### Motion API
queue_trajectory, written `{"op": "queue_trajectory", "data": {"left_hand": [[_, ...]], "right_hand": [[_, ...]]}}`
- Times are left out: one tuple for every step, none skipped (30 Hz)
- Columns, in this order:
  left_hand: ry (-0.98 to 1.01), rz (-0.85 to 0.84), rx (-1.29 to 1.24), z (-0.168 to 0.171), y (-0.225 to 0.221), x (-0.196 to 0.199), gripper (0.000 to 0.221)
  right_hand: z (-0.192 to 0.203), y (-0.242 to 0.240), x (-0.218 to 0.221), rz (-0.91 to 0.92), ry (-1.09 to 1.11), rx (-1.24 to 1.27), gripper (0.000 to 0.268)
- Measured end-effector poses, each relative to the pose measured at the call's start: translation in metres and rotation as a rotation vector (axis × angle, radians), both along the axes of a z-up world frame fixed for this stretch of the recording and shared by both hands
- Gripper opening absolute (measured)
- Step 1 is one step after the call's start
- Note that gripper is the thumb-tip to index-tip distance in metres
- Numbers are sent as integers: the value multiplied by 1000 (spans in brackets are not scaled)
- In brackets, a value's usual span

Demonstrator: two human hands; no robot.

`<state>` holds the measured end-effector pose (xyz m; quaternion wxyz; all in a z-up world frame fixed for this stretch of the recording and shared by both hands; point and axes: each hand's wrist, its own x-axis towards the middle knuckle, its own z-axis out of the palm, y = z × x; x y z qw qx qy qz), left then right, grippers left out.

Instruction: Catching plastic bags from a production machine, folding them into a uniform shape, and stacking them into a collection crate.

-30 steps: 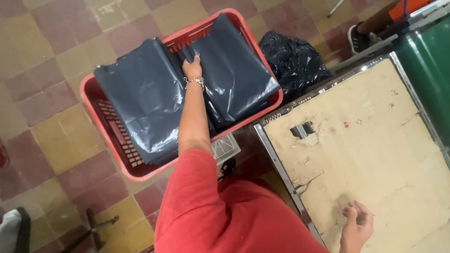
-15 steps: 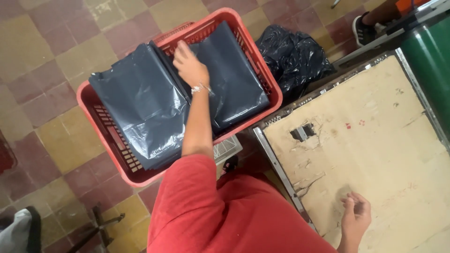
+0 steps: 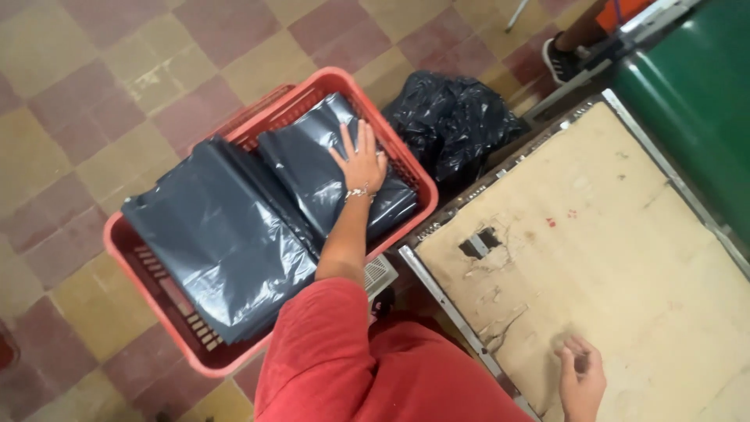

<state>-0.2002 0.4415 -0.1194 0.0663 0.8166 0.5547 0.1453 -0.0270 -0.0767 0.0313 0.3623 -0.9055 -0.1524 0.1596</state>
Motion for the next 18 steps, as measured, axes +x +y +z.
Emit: {"op": "queue_trajectory", "data": {"left_hand": [[-7, -20, 4, -3, 2, 0, 76], [-23, -21, -18, -6, 3, 0, 78], [-39, -22, -39, -9, 4, 1, 81], [-45, -42, -33, -5, 2, 2, 81], [-43, -38, -113, 0, 3, 0, 81], [-40, -34, -194, 7, 4, 0, 81], [-50, -74, -170, 23, 2, -7, 81], [-57, -90, -216, 40, 1, -13, 80], [-59, -123, -259, 58, 3, -12, 81], [-66, -180, -233, 77, -9, -13, 81], [6, -213, -352, 95, -19, -21, 92], [84, -241, -467, 111, -28, -31, 105], [85, -285, -439, 115, -40, -34, 105], [136, -259, -541, 117, -49, -38, 113], [193, -218, -646, 118, -60, -47, 122], [200, -250, -623, 107, -61, -41, 122], [264, -209, -619, 94, -65, -42, 126], [327, -167, -613, 80, -68, -44, 130]], "right_hand": [[-3, -5, 0, -20, -7, 4, 35], [-5, -12, -1, -17, -7, 17, 34], [-7, -19, -1, -14, -7, 32, 33], [-6, -23, 0, -34, -14, 38, 33], [-8, -25, -1, -56, 7, 54, 33], [-8, -29, -1, -78, 28, 71, 32], [-7, -28, -1, -116, 13, 96, 32], [-4, -29, 1, -89, 21, 66, 35], [-1, -30, 1, -80, 28, 39, 37], [8, -25, 0, -134, 12, 67, 37], [17, -18, 0, -143, 53, -12, 42], [26, -12, 0, -151, 98, -90, 47], [16, -16, 4, -193, 90, -61, 47], [6, -19, 8, -123, 53, -75, 45], [-3, -22, 14, -45, 21, -96, 44], [-11, -21, 20, -78, 17, -75, 44], [-20, -21, 23, -6, 6, -83, 41], [-29, -21, 26, 66, -6, -90, 39]]}}
